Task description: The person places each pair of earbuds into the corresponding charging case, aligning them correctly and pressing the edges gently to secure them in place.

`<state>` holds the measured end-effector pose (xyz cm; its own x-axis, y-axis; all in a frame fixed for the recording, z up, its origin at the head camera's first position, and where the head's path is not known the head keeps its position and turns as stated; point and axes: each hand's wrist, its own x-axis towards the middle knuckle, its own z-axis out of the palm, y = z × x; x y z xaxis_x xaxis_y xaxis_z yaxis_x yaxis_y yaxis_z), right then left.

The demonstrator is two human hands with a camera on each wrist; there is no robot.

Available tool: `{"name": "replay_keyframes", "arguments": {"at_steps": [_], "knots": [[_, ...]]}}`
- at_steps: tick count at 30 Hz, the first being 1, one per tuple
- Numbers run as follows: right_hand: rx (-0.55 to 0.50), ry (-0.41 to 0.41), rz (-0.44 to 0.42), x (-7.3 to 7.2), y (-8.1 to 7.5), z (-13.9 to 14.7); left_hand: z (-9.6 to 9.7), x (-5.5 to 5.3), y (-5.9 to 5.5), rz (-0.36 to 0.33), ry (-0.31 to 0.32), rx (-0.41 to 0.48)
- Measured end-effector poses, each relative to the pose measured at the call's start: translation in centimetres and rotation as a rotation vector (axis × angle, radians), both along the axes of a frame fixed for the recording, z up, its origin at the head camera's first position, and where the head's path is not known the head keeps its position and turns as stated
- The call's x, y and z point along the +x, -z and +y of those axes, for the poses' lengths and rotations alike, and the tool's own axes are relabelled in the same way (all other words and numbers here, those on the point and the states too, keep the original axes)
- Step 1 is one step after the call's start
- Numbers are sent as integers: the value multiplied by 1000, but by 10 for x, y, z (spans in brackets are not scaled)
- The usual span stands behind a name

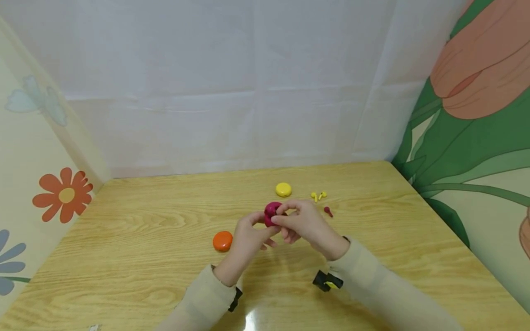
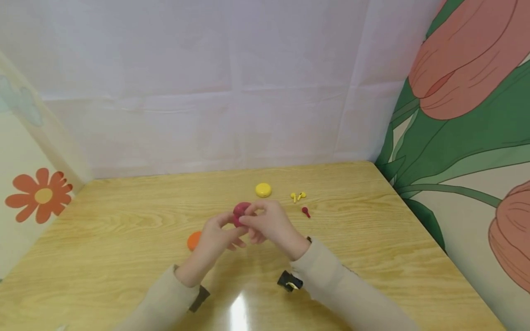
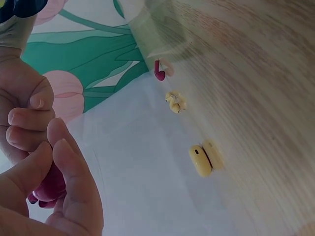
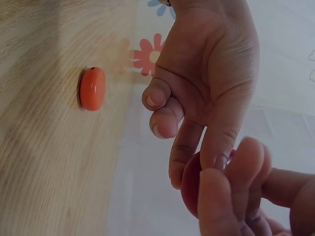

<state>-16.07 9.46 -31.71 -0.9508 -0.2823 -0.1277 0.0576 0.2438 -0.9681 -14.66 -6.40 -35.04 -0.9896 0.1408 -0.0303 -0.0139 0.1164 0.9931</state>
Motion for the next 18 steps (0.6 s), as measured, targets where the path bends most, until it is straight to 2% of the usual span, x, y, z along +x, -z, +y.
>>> {"name": "replay_keyframes", "arguments": {"at_steps": [18], "knots": [[15,-38,45,1,-2,1,0,0,0,-12,6,-20]]}}
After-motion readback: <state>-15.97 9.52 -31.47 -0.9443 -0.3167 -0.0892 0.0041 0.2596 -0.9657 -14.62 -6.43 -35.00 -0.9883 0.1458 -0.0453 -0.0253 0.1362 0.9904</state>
